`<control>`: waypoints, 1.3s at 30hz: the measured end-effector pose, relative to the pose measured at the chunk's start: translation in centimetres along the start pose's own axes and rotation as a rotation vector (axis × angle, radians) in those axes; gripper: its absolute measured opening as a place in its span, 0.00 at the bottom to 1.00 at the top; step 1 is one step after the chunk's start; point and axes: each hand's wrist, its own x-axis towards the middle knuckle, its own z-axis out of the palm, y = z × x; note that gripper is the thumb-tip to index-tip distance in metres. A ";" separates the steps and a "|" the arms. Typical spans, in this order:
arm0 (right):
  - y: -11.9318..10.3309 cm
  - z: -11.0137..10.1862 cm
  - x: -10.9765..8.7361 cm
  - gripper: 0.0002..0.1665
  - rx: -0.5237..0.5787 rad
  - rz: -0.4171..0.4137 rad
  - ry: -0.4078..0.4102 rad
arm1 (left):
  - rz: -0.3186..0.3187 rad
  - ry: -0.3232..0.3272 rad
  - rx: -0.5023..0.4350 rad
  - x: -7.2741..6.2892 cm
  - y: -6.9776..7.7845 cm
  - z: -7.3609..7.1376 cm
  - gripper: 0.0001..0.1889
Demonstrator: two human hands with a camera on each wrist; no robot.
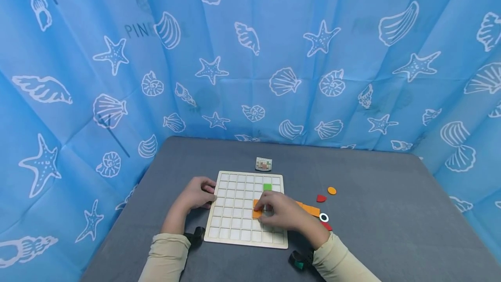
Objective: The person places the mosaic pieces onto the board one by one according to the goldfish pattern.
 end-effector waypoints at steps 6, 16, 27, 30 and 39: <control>0.0 -0.1 0.0 0.09 0.006 0.001 -0.009 | -0.001 -0.001 -0.003 -0.1 0.0 0.0 0.21; 0.2 -1.0 -0.7 0.08 0.032 -0.042 0.045 | -0.011 -0.004 0.009 0.1 -0.1 0.0 0.21; 3.0 -5.2 -4.3 0.09 0.031 0.059 0.174 | 0.000 -0.008 0.007 0.1 -0.2 0.0 0.21; 4.0 -6.1 -5.7 0.09 0.022 0.095 0.194 | -0.003 -0.008 0.007 0.1 -0.2 0.1 0.21; 6.4 -6.9 -9.3 0.09 -0.027 0.164 0.174 | 0.004 -0.010 0.018 0.0 -0.2 0.0 0.21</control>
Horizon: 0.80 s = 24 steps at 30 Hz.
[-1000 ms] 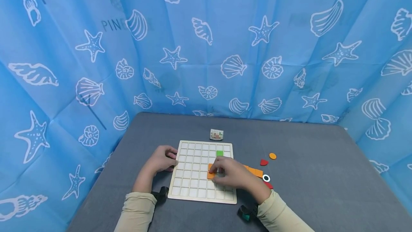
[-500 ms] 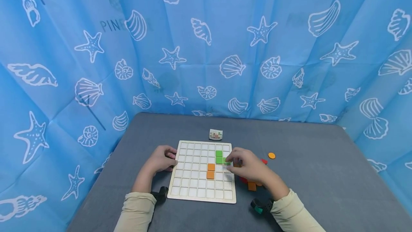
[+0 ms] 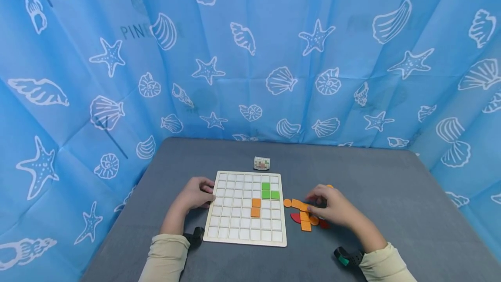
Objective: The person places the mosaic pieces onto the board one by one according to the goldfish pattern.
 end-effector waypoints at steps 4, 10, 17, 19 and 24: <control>0.6 -0.1 -0.9 0.10 -0.015 0.036 -0.028 | -0.001 0.000 0.002 0.0 -0.1 0.1 0.21; 0.8 -0.3 -1.1 0.11 -0.015 0.066 -0.055 | 0.001 0.004 -0.006 0.1 0.0 0.1 0.21; 0.8 -0.3 -1.0 0.11 -0.045 0.078 -0.072 | -0.005 0.002 -0.013 -0.1 0.1 0.0 0.21; 0.7 -0.3 -1.0 0.12 -0.048 0.086 -0.078 | -0.002 -0.001 -0.011 -0.2 0.3 0.0 0.21; 0.7 -0.2 -1.0 0.13 -0.052 0.093 -0.088 | -0.011 0.002 -0.010 -0.3 0.4 -0.1 0.21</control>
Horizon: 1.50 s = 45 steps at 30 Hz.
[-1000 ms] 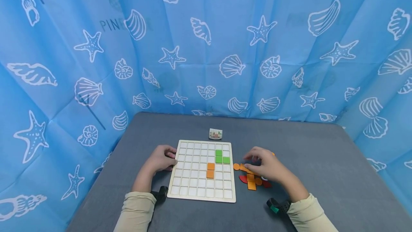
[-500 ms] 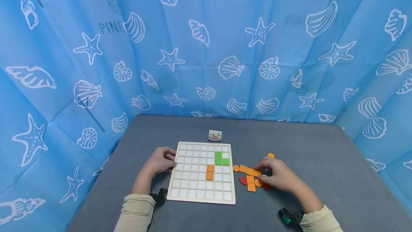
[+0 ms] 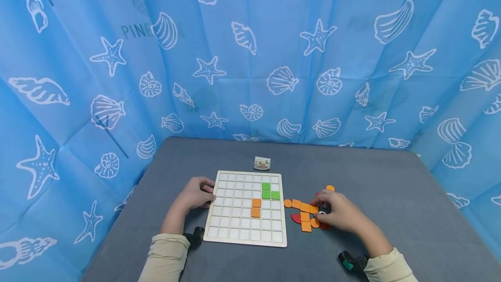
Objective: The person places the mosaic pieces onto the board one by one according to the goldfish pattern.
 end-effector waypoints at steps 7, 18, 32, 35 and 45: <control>-0.2 -0.3 0.3 0.11 -0.009 0.005 0.011 | -0.012 -0.001 -0.008 0.1 0.1 0.1 0.21; -3.4 0.9 2.1 0.12 0.040 -0.093 0.054 | -0.001 0.001 -0.003 0.2 -0.2 0.0 0.21; -10.4 6.6 6.5 0.13 0.096 -0.346 -0.037 | -0.005 -0.007 0.006 0.3 -0.2 -0.1 0.21; -10.9 7.2 6.8 0.12 0.088 -0.359 -0.058 | -0.009 -0.006 0.003 0.3 -0.2 -0.1 0.20; -10.7 8.0 6.8 0.12 0.048 -0.368 -0.060 | -0.010 -0.007 0.002 0.4 -0.2 0.0 0.20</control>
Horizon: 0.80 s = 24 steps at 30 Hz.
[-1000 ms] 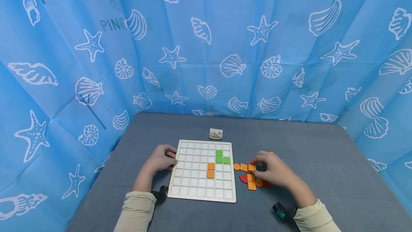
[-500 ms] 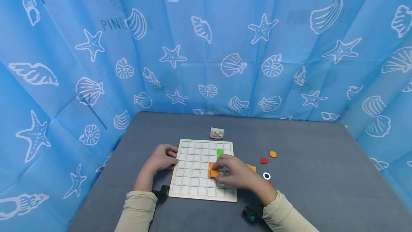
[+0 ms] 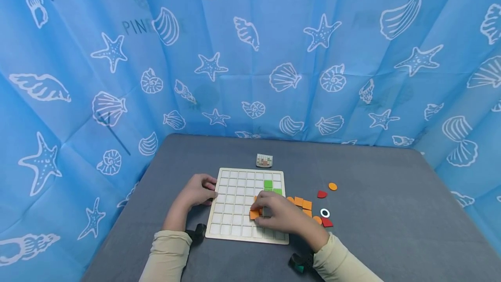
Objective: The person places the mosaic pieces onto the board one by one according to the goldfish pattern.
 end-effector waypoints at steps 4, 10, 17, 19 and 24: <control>-0.2 -0.1 -0.2 0.11 -0.013 0.012 -0.005 | -0.002 0.003 0.004 0.0 0.0 0.0 0.20; -0.4 -0.3 -0.6 0.10 -0.029 0.041 -0.007 | -0.005 0.010 -0.001 0.0 0.1 0.1 0.21; -0.1 -0.2 -0.9 0.10 -0.022 0.044 -0.016 | -0.002 0.011 -0.005 0.0 0.1 0.1 0.21; -0.1 -0.2 -1.0 0.09 -0.009 0.046 -0.022 | -0.001 0.014 -0.002 0.1 0.1 0.1 0.21; 0.0 -0.2 -1.2 0.08 0.013 0.035 -0.037 | -0.004 0.016 -0.003 0.1 0.0 0.1 0.21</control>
